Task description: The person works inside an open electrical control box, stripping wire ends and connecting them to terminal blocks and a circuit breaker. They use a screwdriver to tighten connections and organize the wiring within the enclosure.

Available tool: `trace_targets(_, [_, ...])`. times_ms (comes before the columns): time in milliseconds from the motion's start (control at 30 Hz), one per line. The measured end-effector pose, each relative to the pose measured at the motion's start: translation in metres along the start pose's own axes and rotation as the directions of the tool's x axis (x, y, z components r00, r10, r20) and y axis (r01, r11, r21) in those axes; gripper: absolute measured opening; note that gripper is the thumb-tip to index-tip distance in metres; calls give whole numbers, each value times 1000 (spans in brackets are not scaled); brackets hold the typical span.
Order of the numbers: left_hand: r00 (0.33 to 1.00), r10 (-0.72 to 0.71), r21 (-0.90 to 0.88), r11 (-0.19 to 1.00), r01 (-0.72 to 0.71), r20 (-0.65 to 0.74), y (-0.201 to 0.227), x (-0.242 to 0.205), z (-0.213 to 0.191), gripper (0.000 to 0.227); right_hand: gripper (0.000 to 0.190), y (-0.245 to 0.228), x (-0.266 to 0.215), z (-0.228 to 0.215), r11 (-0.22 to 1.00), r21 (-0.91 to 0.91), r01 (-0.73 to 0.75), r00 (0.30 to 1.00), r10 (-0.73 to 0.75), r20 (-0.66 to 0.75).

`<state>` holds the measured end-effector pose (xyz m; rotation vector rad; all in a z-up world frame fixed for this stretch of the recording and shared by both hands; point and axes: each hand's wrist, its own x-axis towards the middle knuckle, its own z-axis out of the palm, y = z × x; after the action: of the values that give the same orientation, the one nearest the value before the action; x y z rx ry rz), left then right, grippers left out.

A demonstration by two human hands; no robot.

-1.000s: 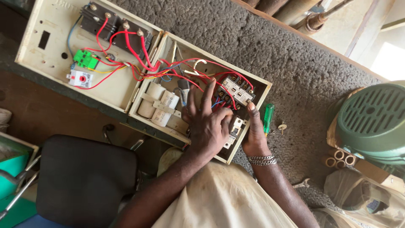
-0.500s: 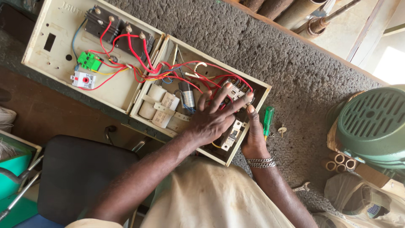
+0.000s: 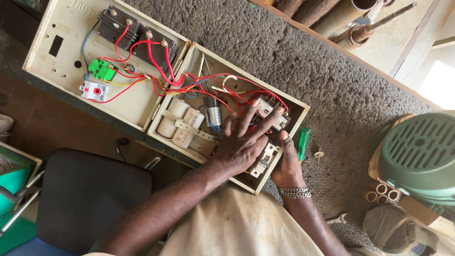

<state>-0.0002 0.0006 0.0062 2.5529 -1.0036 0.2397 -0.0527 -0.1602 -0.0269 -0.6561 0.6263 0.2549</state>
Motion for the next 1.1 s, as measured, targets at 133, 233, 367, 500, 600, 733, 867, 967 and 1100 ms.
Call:
trace_targets(133, [1000, 19, 57, 998, -18, -15, 0, -1, 5, 19, 84, 0, -1, -1, 1000, -13, 21, 1000, -21, 9])
trace_targets(233, [999, 33, 117, 993, -31, -19, -2, -4, 5, 22, 82, 1, -3, 0, 998, -37, 48, 999, -47, 10])
trace_targets(367, [998, 26, 128, 992, -18, -64, -2, -5, 5, 28, 80, 8, -4, 2, 996, -42, 73, 997, -73, 6])
trace_targets(500, [997, 37, 85, 996, -31, -72, -4, -5, 4, 27, 78, 16, -4, 1, 997, -21, 79, 997, -80, -18])
trace_targets(600, [998, 42, 68, 997, -39, -45, -4, -6, 3, 23, 79, 19, -5, -1, 998, 20, 60, 998, -60, -12])
trace_targets(733, [998, 60, 100, 993, -58, -25, -4, -7, 1, 20, 81, 20, -5, -3, 998, 52, 44, 998, -47, 43])
trace_targets(867, [987, 124, 100, 989, -113, -105, -9, -3, 3, 24, 78, 21, -5, -5, 996, 3, 84, 996, -84, -10])
trace_targets(967, [978, 151, 164, 978, -127, -144, -10, 0, 8, 29, 75, 21, -5, -8, 994, -16, 105, 994, -106, -26])
trace_targets(1100, [981, 143, 206, 972, -114, -130, -7, 2, 15, 34, 75, 21, -4, -9, 997, 15, 74, 997, -74, -11])
